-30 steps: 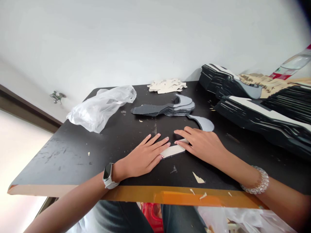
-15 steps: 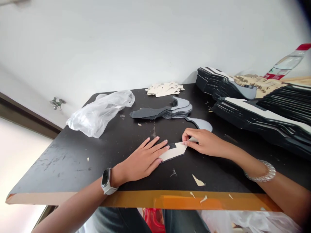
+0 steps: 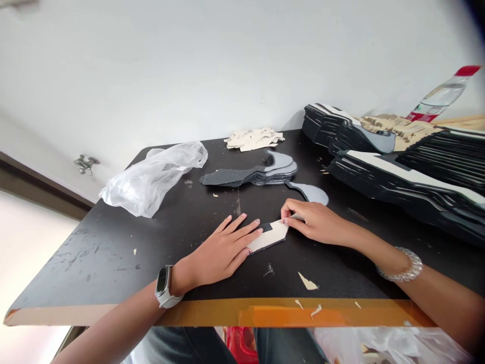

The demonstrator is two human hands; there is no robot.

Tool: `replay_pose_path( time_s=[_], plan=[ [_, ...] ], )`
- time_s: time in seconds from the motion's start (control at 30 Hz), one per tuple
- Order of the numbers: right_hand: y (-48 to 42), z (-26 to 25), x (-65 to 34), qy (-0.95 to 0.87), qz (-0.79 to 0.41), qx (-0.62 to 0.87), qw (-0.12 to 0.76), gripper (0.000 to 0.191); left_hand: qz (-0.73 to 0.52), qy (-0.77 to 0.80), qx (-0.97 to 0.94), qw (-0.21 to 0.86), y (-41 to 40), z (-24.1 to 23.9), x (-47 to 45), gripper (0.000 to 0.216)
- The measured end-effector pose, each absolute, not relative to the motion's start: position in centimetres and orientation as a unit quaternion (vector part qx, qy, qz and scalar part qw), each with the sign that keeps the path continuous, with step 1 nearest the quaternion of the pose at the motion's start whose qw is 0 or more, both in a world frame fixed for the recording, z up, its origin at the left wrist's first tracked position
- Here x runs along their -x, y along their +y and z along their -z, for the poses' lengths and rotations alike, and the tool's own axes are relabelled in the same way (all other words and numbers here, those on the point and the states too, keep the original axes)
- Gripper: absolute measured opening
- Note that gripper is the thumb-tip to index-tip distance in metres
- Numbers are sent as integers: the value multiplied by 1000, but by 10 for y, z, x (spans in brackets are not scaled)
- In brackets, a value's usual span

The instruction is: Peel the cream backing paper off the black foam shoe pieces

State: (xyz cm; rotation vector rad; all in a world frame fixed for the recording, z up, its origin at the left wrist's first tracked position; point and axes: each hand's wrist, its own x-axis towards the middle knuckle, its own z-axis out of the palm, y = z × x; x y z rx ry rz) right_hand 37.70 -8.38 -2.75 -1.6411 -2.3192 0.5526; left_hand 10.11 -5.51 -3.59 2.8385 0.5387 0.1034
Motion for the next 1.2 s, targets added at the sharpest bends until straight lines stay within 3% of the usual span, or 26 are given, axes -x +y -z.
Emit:
replay_pose_path(
  time_s=[0.5, 0.77, 1.2],
  plan=[
    [-84, 25, -372, -769, -194, 596, 122, 13, -31, 187, -975, 117, -57, 36, -102, 48],
    [-82, 32, -368, -748, -146, 631, 147, 29, -26, 188, -975, 113, -57, 35, -102, 47],
    [-72, 24, -399, -743, -268, 597, 136, 21, -15, 193, -975, 106, -59, 33, -103, 47]
  ],
)
